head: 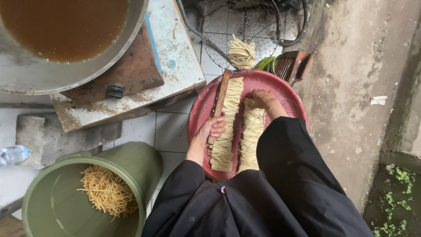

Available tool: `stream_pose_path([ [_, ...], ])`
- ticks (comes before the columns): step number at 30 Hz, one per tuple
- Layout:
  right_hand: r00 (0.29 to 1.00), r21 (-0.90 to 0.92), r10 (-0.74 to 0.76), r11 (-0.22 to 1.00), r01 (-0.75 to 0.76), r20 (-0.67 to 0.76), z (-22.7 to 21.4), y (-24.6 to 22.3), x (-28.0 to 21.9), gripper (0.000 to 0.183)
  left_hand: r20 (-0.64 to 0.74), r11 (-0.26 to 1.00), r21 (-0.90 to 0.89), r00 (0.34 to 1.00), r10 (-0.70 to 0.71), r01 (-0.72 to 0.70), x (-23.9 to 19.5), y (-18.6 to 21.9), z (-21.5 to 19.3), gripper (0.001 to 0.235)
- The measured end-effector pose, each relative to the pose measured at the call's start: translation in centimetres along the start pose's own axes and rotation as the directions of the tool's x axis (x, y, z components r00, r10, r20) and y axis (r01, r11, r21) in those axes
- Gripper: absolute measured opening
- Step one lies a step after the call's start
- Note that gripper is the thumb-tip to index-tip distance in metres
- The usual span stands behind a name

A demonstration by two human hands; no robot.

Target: The person uses a wire skimmer to lift fried noodles from a wok of hot oil and transfers them into a green basin. They then pick up uncooked noodles from a red tray, place them into the skimmer, and lower them into the oil to fry, stirring them with a wooden spatula.

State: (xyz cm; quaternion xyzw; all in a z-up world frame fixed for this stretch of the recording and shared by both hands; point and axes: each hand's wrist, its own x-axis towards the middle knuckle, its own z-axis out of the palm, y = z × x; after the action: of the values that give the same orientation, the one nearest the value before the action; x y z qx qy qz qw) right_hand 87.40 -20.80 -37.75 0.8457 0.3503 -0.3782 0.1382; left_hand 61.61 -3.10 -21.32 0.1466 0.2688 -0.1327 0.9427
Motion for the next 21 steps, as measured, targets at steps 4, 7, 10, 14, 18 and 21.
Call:
stream_pose_path([
  [4,1.0,-0.111,0.005,0.994,-0.002,0.031,2.1,0.9,2.4,0.07,-0.003,1.0,0.001,1.0,0.015,-0.015,-0.3,0.0,0.4,0.027],
  [7,1.0,-0.111,-0.016,0.994,0.017,0.013,3.0,1.0,2.4,0.069,-0.013,1.0,-0.014,1.0,0.002,-0.002,-0.3,0.0,0.5,0.028],
  [10,0.999,-0.177,-0.052,0.983,0.052,0.009,2.4,0.5,1.1,0.066,-0.015,1.0,-0.026,1.0,0.004,-0.004,-0.1,-0.1,0.6,0.028],
  [14,0.997,-0.157,-0.058,0.986,0.051,-0.04,7.5,3.4,6.5,0.065,0.032,1.0,0.005,0.999,-0.027,0.027,0.3,0.0,0.5,0.04],
  [18,0.995,0.11,-0.038,0.993,0.049,-0.096,5.9,4.1,5.0,0.061,0.039,0.999,-0.014,0.999,-0.03,0.031,1.0,-0.5,-0.5,0.039],
  [21,0.991,0.405,-0.009,0.912,0.063,-0.132,1.8,2.8,0.8,0.053,0.044,0.999,0.025,0.998,-0.048,0.047,0.5,0.1,0.7,0.042],
])
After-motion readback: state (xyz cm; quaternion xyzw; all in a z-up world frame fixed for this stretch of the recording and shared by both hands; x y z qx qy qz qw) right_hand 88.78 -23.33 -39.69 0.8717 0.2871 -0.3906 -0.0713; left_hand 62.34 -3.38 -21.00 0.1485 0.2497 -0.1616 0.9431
